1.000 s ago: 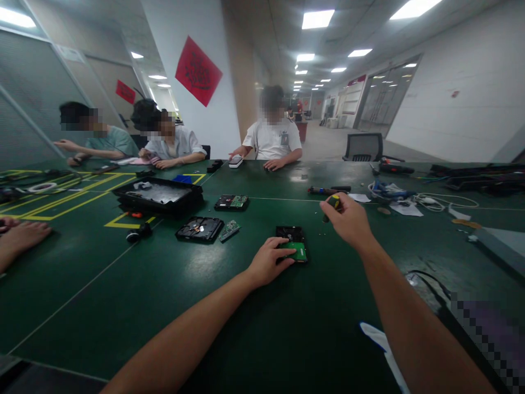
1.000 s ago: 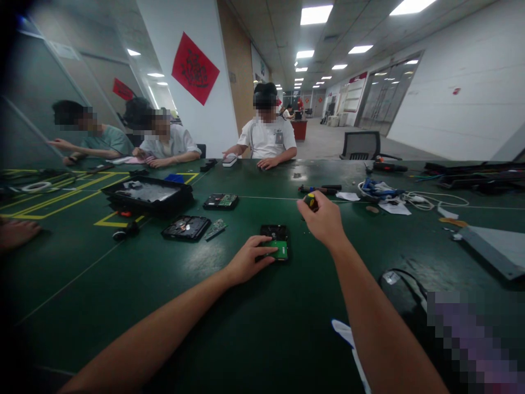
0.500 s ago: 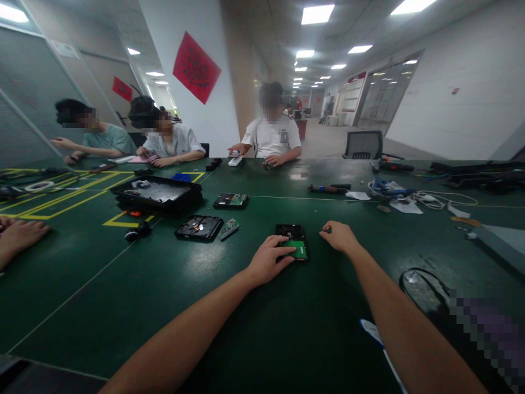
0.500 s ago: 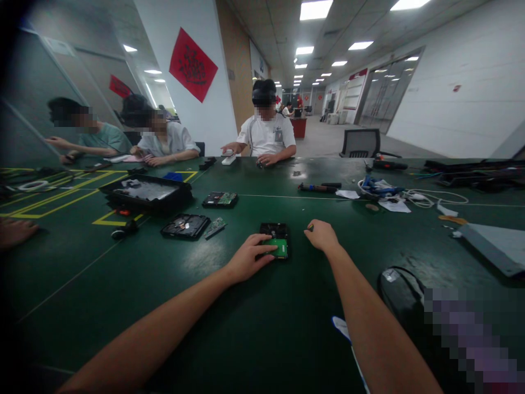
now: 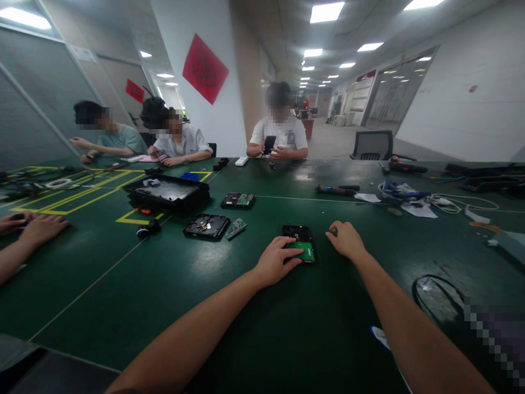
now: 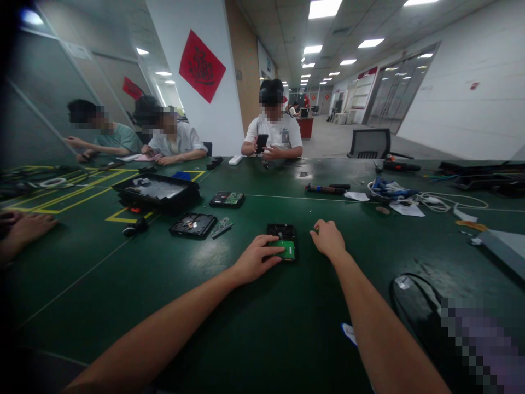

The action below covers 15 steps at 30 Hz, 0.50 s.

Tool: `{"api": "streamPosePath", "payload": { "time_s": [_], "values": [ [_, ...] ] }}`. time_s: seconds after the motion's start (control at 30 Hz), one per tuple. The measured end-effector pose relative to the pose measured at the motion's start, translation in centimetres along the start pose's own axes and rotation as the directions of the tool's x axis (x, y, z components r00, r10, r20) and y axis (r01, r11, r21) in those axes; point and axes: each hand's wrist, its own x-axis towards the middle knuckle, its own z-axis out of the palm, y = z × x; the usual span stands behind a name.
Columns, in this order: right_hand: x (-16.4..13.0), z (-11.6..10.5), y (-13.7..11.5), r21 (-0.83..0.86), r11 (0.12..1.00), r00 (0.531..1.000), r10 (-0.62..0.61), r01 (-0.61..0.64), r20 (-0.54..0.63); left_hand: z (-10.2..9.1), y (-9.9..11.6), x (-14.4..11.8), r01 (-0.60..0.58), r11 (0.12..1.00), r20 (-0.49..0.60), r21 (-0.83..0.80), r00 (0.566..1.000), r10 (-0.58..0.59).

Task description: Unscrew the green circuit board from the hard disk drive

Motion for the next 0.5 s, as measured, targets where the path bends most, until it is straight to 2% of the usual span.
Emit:
{"api": "streamPosePath", "payload": {
  "time_s": [0.23,0.5],
  "values": [
    [-0.48,-0.27,-0.67,-0.037,0.997,0.998,-0.061,0.062,0.025,0.59,-0.42,0.03,-0.010,1.000,-0.023,0.001,1.000,0.010],
    [-0.41,-0.34,-0.77,-0.014,0.999,0.998,-0.041,0.042,0.054,0.23,-0.14,0.03,0.002,1.000,-0.002,0.004,1.000,-0.002]
  ]
}}
